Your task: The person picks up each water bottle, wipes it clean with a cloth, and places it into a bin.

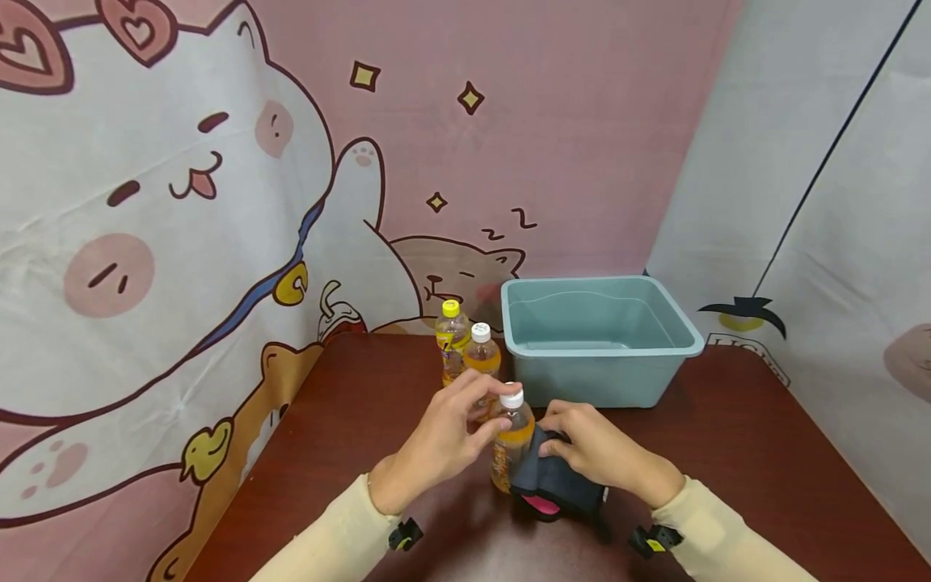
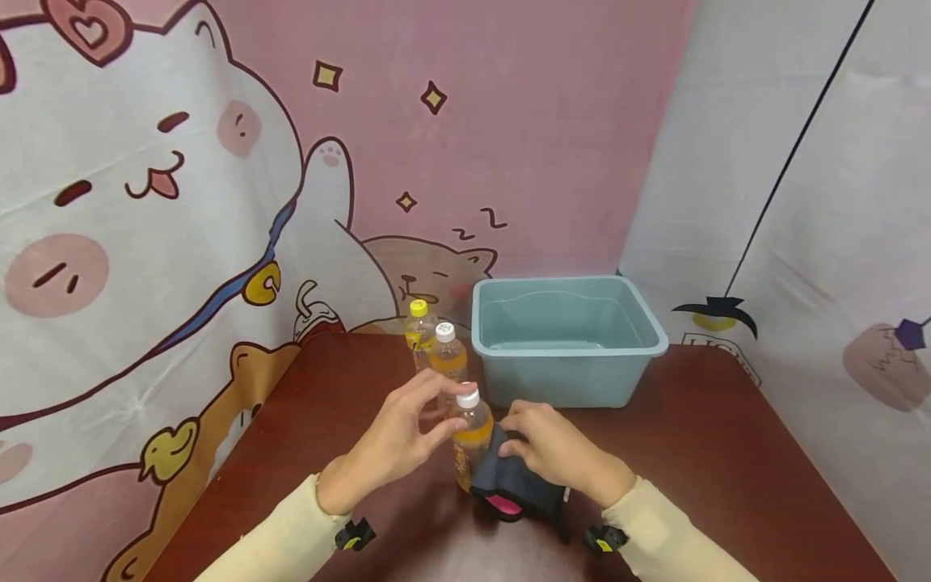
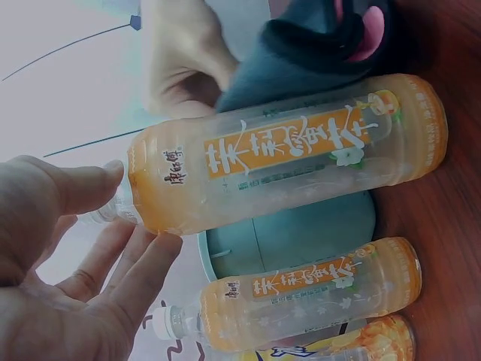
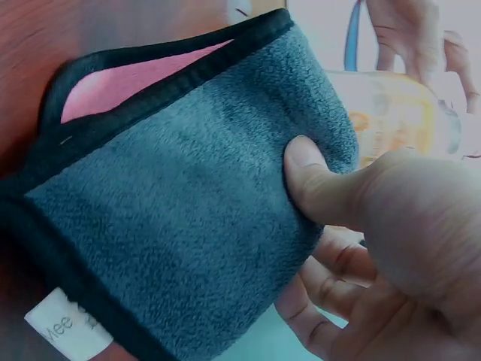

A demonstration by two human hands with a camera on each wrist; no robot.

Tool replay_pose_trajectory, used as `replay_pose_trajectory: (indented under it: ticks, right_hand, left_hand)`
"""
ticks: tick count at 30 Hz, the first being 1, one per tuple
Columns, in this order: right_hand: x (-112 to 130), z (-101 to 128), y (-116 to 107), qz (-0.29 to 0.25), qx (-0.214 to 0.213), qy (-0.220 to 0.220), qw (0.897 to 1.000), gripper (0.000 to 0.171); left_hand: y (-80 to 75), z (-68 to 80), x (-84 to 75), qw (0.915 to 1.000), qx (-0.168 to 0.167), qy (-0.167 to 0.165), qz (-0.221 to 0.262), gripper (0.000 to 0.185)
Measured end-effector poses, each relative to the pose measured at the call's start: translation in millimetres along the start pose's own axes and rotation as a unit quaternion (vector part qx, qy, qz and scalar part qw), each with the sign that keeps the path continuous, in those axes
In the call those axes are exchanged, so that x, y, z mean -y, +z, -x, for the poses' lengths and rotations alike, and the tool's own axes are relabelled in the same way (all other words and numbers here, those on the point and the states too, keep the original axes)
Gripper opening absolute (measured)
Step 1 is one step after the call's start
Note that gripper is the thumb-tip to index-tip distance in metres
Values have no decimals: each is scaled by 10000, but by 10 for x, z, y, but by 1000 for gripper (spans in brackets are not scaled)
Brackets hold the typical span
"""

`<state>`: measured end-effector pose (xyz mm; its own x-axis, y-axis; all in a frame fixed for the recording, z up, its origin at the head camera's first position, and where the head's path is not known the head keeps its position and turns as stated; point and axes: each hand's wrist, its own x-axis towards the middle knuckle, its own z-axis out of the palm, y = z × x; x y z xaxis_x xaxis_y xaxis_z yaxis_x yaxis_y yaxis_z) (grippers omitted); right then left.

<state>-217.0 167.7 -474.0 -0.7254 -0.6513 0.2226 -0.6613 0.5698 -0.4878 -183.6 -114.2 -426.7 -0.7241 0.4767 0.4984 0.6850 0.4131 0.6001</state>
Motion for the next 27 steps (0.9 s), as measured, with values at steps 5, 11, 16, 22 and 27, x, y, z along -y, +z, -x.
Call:
replay_pose_trajectory:
  ticks: [5,11,16,22,27]
  right_hand:
    - [-69,-7,118,237,221,-117,9994,6]
    - [-141,-25,238,424,365,-200,9982,15]
    - [-164,-38,259,317,377,-179,9986,14]
    - [-164,-13,268,67,279,-297,9991,14]
    - [-127,4,230,-50,137,-317,9994,13]
  left_hand:
    - [-1,-6,-5,10000,6,-51,48,45]
    - [-11,-21,-9,9999,48,-49,98,44]
    - [-12,-18,-11,9999,-4,38,94,44]
    - [-5,-4,2,10000,29,-39,43,43]
    - [0,4,10,10000,32,-59,32,44]
